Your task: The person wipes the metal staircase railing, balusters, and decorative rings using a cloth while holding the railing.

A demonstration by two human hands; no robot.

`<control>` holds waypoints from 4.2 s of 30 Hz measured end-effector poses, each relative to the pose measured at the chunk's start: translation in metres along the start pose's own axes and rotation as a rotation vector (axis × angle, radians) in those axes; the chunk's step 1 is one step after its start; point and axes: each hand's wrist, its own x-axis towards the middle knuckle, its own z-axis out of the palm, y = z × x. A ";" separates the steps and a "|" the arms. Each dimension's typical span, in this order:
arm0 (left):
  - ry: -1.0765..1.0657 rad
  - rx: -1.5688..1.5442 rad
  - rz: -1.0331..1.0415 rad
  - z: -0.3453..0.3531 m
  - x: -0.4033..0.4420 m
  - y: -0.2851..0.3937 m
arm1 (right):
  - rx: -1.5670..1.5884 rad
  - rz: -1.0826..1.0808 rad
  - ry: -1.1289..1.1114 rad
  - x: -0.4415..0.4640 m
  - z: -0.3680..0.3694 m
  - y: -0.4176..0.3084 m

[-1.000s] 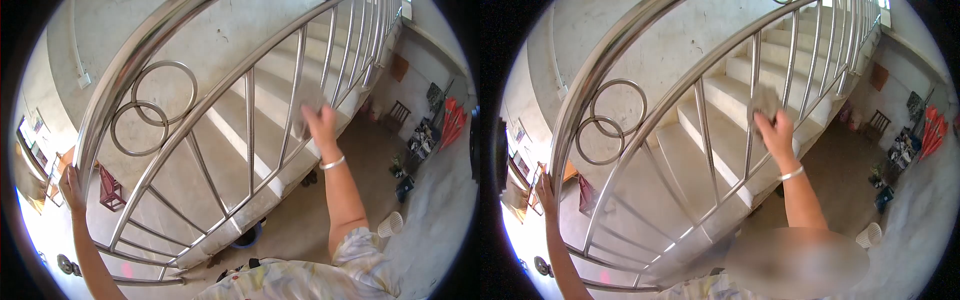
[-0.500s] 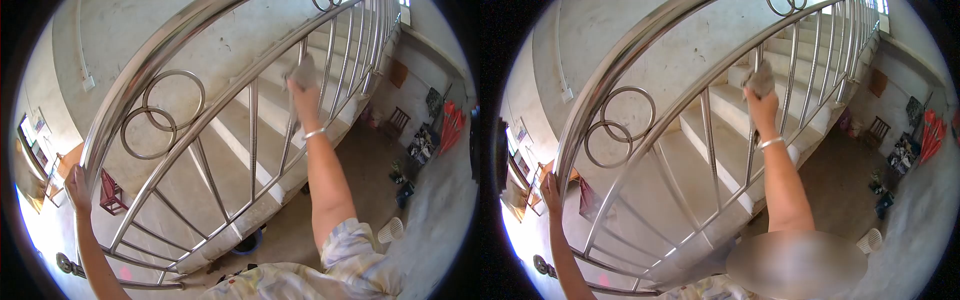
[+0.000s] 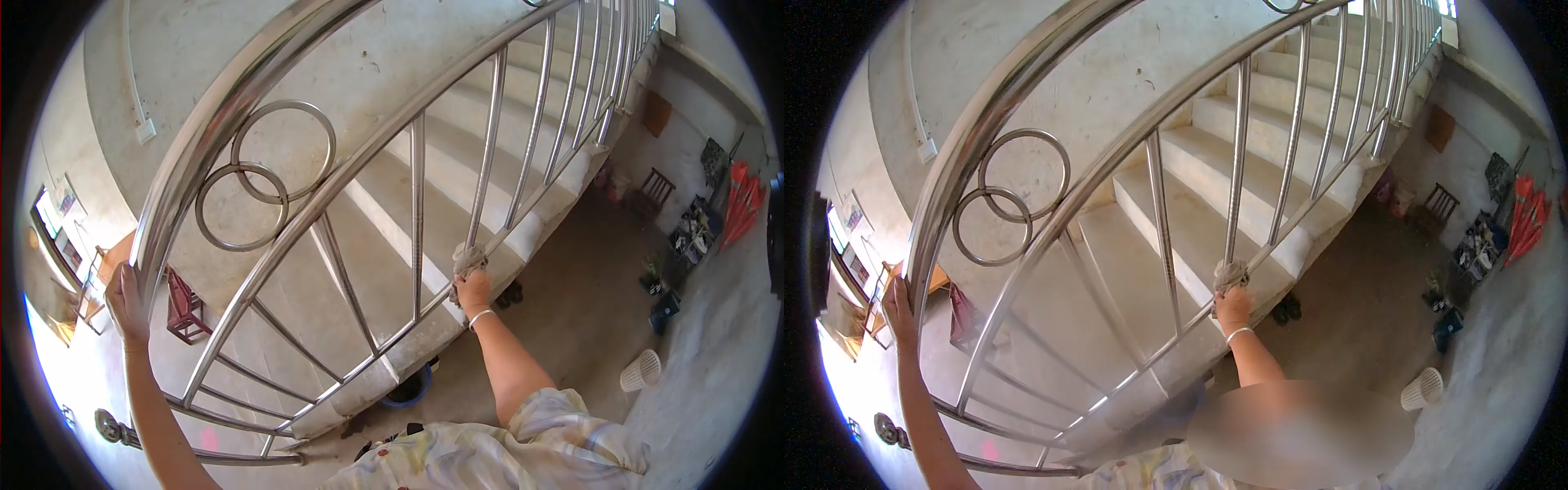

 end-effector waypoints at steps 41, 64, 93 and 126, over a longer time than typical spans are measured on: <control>0.029 0.145 0.001 0.003 -0.001 0.010 | 0.533 -0.470 0.047 0.052 -0.151 -0.094; -0.005 0.153 -0.040 -0.001 0.001 0.008 | 0.322 -0.423 -0.009 -0.077 0.073 -0.005; 0.025 0.109 0.039 -0.011 -0.001 -0.020 | 0.027 -1.617 0.368 0.135 -0.232 -0.233; 0.073 0.137 0.075 -0.008 -0.002 -0.023 | -0.257 -1.318 0.715 0.205 -0.290 -0.218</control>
